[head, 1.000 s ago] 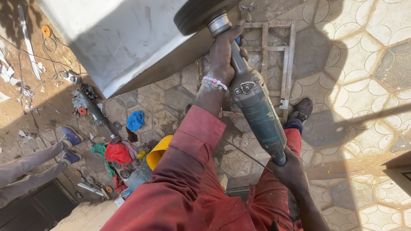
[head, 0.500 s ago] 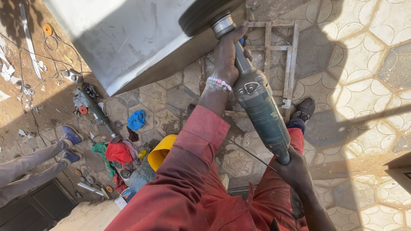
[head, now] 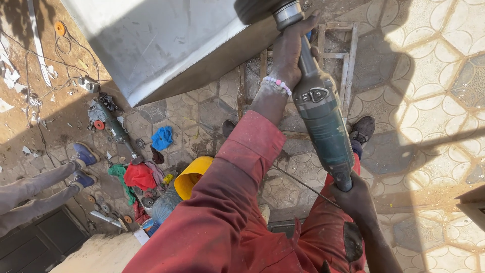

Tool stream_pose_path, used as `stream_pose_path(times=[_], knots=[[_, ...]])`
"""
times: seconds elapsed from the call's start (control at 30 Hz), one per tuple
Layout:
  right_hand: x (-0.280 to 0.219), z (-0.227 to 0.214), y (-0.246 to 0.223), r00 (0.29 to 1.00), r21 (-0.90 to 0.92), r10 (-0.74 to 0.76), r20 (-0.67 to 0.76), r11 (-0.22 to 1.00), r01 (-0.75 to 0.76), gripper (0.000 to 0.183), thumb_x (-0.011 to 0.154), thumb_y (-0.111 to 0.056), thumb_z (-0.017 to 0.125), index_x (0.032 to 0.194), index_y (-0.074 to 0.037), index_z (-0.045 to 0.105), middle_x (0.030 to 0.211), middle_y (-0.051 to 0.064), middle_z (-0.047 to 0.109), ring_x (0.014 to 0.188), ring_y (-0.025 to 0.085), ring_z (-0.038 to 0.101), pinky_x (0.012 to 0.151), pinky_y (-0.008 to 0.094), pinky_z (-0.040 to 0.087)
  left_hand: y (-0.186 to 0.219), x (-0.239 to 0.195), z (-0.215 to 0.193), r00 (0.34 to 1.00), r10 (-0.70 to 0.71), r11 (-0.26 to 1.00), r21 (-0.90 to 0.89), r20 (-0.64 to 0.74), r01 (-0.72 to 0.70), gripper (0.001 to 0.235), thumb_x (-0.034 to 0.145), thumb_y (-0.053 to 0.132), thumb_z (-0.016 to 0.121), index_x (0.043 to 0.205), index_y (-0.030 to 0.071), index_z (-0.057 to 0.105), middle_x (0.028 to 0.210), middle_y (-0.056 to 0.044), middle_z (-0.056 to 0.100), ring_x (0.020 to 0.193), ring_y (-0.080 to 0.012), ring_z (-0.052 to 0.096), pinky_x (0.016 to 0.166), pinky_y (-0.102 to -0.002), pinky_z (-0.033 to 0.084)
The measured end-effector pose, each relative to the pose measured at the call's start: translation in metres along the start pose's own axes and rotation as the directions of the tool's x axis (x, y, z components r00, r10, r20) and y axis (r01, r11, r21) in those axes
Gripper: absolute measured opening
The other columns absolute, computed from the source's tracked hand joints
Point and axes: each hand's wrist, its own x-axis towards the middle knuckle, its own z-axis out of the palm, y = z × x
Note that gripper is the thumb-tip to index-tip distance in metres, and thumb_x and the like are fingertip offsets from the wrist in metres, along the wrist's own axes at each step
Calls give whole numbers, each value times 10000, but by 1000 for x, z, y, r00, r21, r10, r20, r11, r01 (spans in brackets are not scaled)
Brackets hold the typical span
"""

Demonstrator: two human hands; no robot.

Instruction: Using a power polisher to smooth and finish the surface of a large metal sheet.

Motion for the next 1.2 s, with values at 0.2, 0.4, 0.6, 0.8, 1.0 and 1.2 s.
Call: stream_pose_path(times=[0.2,0.4,0.6,0.8,1.0,1.2], knots=[[-1,18,-11,993,-121,-82,87,988,93,192,867,-213,781,1017,-97,754,863,96,753,810,269,667,816,486,572,17,-9,-53,996,21,998,-65,-89,-27,376,772,277,1030,985,103,774,884,-33,655,511,-187,594,477,-381,487],[6,6,-3,1000,5,22,20,1000,-23,204,885,-170,795,881,-88,608,774,86,604,725,238,509,683,480,469,-8,28,-6,1000,9,1000,29,22,-10,527,766,304,1018,1123,-8,787,889,-113,759,522,-219,646,477,-428,578],[7,-1,3,997,16,55,-53,998,-54,260,874,-191,826,889,-86,589,764,84,573,725,233,484,667,496,429,-10,15,34,998,36,995,92,49,-41,490,701,307,944,1014,-9,738,807,-103,610,511,-270,635,440,-457,531],[-10,18,-7,995,46,68,-70,997,-65,216,895,-193,797,865,-86,611,775,67,577,747,218,479,699,484,472,-12,7,23,998,31,992,121,57,-38,515,648,344,980,968,7,759,819,-105,698,525,-241,621,470,-459,539],[-27,49,-25,994,36,71,-81,997,-68,256,896,-212,808,857,-101,580,687,50,545,675,214,452,676,494,463,7,-1,12,998,6,990,141,56,-13,546,654,306,999,1055,-10,805,834,-113,723,536,-227,634,459,-433,548],[-25,58,-45,997,12,72,-27,997,-71,219,897,-183,805,858,-108,604,684,32,552,645,193,471,645,469,471,33,-4,-20,999,35,993,110,-11,-33,614,595,285,990,1104,0,798,765,-93,650,533,-239,638,479,-430,547]])
